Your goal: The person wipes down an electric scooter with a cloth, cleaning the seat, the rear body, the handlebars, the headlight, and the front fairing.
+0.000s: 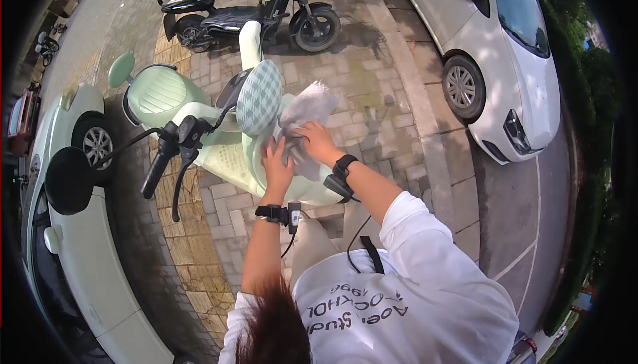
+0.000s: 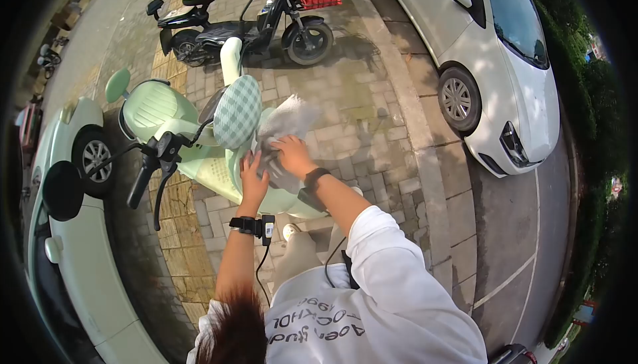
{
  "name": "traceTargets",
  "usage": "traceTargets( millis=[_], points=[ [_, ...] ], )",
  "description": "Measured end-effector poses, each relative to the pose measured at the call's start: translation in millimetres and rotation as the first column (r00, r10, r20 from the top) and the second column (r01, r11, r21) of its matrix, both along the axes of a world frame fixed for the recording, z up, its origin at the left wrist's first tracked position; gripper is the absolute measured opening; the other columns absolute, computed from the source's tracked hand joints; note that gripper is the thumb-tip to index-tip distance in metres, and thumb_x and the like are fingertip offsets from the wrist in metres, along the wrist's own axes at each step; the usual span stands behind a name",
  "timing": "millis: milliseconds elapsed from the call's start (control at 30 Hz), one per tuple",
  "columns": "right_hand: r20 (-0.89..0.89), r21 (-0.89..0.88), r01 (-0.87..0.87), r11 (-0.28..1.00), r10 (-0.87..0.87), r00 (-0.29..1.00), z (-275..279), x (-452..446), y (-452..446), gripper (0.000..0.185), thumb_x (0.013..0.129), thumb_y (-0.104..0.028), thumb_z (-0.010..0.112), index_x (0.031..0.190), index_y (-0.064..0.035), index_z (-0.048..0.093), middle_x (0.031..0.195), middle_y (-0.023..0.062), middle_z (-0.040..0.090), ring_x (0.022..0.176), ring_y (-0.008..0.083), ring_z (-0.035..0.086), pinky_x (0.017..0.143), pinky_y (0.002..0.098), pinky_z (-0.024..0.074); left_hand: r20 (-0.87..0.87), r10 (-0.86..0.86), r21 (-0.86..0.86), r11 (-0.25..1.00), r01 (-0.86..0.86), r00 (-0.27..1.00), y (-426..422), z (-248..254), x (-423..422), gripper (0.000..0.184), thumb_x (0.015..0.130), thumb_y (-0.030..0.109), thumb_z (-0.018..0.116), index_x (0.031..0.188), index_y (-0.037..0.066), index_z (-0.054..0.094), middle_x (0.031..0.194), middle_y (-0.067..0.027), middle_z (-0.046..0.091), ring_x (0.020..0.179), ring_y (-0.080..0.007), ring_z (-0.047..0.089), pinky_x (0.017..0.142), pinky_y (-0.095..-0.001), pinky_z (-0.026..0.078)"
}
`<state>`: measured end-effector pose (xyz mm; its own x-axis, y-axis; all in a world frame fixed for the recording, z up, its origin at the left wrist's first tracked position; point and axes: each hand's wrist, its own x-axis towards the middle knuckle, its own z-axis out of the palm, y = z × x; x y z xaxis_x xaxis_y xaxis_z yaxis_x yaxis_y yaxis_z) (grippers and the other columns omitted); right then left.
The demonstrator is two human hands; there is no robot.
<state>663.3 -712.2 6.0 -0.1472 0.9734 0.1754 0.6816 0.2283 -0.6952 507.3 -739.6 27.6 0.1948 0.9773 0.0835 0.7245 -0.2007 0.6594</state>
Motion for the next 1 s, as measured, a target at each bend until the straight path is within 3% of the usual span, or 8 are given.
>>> traceTargets(
  millis=[100,167,433,500,633,833,900,1000],
  points=[
    [0.101,-0.126,-0.057,0.99,0.07,0.992,-7,0,-1,0.037,0.071,-0.011,0.051,0.108,-0.016,0.054,0.12,0.0086,0.042,0.118,0.0301,0.032,0.094,0.0516,0.0267,-0.186,-0.016,-0.169,0.985,-0.016,0.982,-10,-27,23,0.062,0.069,0.018,0.061,0.125,0.009,0.037,0.133,-0.021,0.023,0.122,-0.0445,0.017,0.098,-0.05,0.02],
    [0.04,-0.151,-0.18,0.972,0.188,0.981,-12,8,-4,0.043,0.071,-0.013,0.053,0.114,-0.019,0.05,0.127,0.0088,0.035,0.125,0.0321,0.021,0.097,0.0564,0.0189,-0.006,0.097,-0.062,0.993,-0.097,0.995,-25,-41,37,0.066,0.069,0.019,0.062,0.126,0.005,0.033,0.135,-0.0225,0.018,0.122,-0.0455,0.015,0.099,-0.0498,0.018],
    [-0.086,-0.076,-0.359,0.93,0.352,0.932,-19,26,13,0.045,0.068,-0.018,0.06,0.112,-0.0152,0.051,0.126,0.0091,0.037,0.121,0.0313,0.029,0.098,0.0524,0.0197,-0.231,0.251,-0.076,0.959,-0.274,0.94,-25,-33,53,0.071,0.07,0.024,0.063,0.129,0.004,0.027,0.134,-0.0235,0.017,0.123,-0.0428,0.016,0.097,-0.0498,0.02],
    [-0.158,-0.282,-0.426,0.86,0.396,0.904,-16,23,44,0.048,0.066,-0.021,0.058,0.113,-0.014,0.051,0.121,0.012,0.04,0.117,0.0311,0.032,0.098,0.0492,0.0202,-0.138,0.263,-0.182,0.941,-0.286,0.955,-3,-32,45,0.071,0.07,0.025,0.063,0.128,0.005,0.029,0.133,-0.0231,0.02,0.122,-0.0435,0.016,0.096,-0.0493,0.022],
    [-0.268,-0.453,-0.458,0.765,0.373,0.888,-29,22,70,0.047,0.066,-0.024,0.059,0.111,-0.014,0.053,0.112,0.0109,0.045,0.109,0.0279,0.039,0.093,0.0436,0.0274,-0.366,0.322,-0.095,0.92,-0.379,0.873,12,-22,67,0.068,0.068,0.024,0.065,0.125,0.008,0.033,0.126,-0.0203,0.031,0.115,-0.0421,0.027,0.094,-0.0483,0.026],
    [-0.247,-0.206,-0.446,0.871,0.395,0.885,-26,41,38,0.037,0.073,-0.019,0.056,0.109,-0.0137,0.055,0.12,0.0117,0.042,0.114,0.0307,0.036,0.094,0.0423,0.029,-0.239,0.367,0.068,0.93,-0.362,0.899,0,-7,78,0.062,0.057,0.003,0.066,0.115,0.011,0.045,0.11,-0.0163,0.04,0.104,-0.0378,0.035,0.091,-0.0461,0.028],
    [-0.373,-0.117,-0.43,0.895,0.362,0.854,-22,48,24,0.035,0.074,-0.014,0.055,0.109,-0.0123,0.055,0.12,0.0127,0.042,0.115,0.0323,0.036,0.093,0.0414,0.0319,-0.224,0.346,0.074,0.938,-0.338,0.911,-9,-2,78,0.06,0.056,-0.002,0.064,0.112,0.011,0.048,0.108,-0.0152,0.041,0.104,-0.0366,0.035,0.09,-0.045,0.029],
    [-0.363,-0.078,-0.323,0.943,0.274,0.89,-16,50,3,0.032,0.071,-0.005,0.054,0.103,-0.0082,0.058,0.113,0.0141,0.048,0.101,0.0325,0.048,0.084,0.0371,0.0409,-0.201,0.309,0.044,0.951,-0.306,0.93,-19,-4,75,0.057,0.054,-0.01,0.059,0.106,0.012,0.053,0.108,-0.0137,0.041,0.104,-0.0352,0.036,0.089,-0.0428,0.031]
  ],
)
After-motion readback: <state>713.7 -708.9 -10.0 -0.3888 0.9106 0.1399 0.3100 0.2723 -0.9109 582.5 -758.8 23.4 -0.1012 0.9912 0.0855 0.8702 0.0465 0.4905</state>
